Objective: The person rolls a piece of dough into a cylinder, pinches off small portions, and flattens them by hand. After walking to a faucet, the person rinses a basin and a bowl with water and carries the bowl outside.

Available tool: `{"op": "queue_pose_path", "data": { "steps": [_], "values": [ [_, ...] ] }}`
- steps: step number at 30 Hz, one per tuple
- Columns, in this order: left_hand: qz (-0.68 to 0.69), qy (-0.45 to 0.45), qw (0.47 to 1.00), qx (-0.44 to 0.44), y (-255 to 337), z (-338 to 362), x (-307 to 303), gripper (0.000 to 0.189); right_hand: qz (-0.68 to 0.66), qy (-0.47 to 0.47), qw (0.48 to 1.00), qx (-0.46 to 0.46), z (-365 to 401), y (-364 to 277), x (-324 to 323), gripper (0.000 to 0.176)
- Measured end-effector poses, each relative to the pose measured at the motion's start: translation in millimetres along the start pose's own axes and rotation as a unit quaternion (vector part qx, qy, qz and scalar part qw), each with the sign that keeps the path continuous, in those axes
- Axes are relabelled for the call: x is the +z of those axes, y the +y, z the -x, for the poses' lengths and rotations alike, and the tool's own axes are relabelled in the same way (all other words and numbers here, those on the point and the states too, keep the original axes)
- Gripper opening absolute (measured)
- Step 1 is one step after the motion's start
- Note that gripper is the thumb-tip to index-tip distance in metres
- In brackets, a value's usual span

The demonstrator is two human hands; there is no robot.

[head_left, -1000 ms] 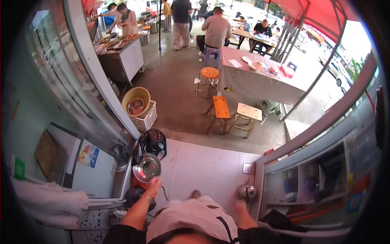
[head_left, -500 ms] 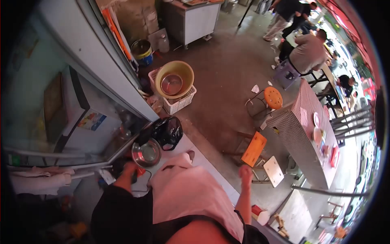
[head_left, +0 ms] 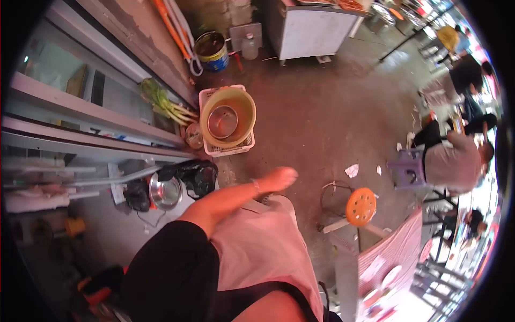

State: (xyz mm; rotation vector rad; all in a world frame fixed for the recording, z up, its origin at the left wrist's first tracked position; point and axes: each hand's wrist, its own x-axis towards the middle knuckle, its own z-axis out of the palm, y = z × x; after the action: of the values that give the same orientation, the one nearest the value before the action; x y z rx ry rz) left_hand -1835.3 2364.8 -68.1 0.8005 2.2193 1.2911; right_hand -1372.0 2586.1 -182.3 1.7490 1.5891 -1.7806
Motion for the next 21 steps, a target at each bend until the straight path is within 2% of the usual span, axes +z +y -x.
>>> {"op": "queue_pose_path", "data": {
  "steps": [1,2,3,4,5,7,8,9,10,12,13,14,15,16,19,21],
  "values": [
    [-0.059,-0.002,0.997,-0.046,-49.7,12.6,-12.2,0.024,-0.006,0.002,0.997,-0.079,-49.4,-59.5,-20.0,0.026],
    [0.095,0.028,0.979,-0.178,-99.8,31.2,-23.6,0.024,-0.024,-0.005,0.985,-0.173,-99.9,-125.9,-39.0,0.027],
    [-0.018,0.109,0.976,-0.185,-160.8,56.7,-33.0,0.023,-0.02,-0.022,0.966,-0.257,-139.5,-209.7,-50.8,0.027],
    [-0.116,0.144,0.948,-0.258,-160.4,77.8,-62.5,0.023,0.024,-0.053,0.947,-0.315,-155.2,-307.5,-53.7,0.026],
    [-0.156,0.185,0.907,-0.344,-180.8,92.7,-70.5,0.022,0.001,-0.001,0.966,-0.26,-103.0,-423.3,-8.7,0.025],
    [-0.201,0.252,0.795,-0.514,-220.7,121.0,-87.9,0.025,-0.018,-0.019,0.951,-0.307,-143.3,-513.8,2.7,0.027],
    [-0.203,0.266,0.748,-0.572,-239.1,121.7,-90.5,0.024,0.018,-0.031,0.949,-0.312,-146.1,-542.6,10.0,0.027],
    [-0.194,0.264,0.735,-0.594,-255.7,110.9,-88.9,0.023,0.048,-0.043,0.946,-0.319,-147.3,-563.8,21.7,0.027],
    [-0.182,0.241,0.744,-0.596,-278.5,96.6,-82.2,0.021,0.08,-0.053,0.94,-0.328,-156.8,-575.8,34.2,0.027],
    [-0.154,0.179,0.807,-0.541,-332.9,62.0,-60.9,0.019,0.158,-0.119,0.927,-0.318,-210.2,-556.4,30.5,0.026],
    [-0.145,0.168,0.787,-0.576,-325.9,44.3,-55.2,0.019,0.178,-0.128,0.942,-0.253,-238.0,-537.3,24.5,0.023],
    [0.043,0.271,0.754,-0.596,-317.6,20.2,-49.2,0.019,0.286,-0.187,0.907,-0.244,-245.2,-523.1,20.4,0.018],
    [0.255,0.425,0.658,-0.567,-308.6,-4.2,-43.8,0.02,0.363,-0.23,0.884,-0.186,-271.3,-490.1,-4.9,0.017],
    [0.382,0.547,0.529,-0.525,-299.4,-28.7,-38.2,0.021,0.449,-0.275,0.846,-0.081,-260.2,-489.7,-1.7,0.015],
    [0.419,0.595,0.464,-0.505,-322.2,-74.5,-46.0,0.022,0.503,-0.272,0.819,0.049,-280.0,-487.9,21.1,0.015],
    [0.439,0.625,0.433,-0.48,-374.9,-90.8,-37.7,0.023,0.514,-0.244,0.819,0.077,-309.4,-500.8,38.8,0.015]
  ]
}}
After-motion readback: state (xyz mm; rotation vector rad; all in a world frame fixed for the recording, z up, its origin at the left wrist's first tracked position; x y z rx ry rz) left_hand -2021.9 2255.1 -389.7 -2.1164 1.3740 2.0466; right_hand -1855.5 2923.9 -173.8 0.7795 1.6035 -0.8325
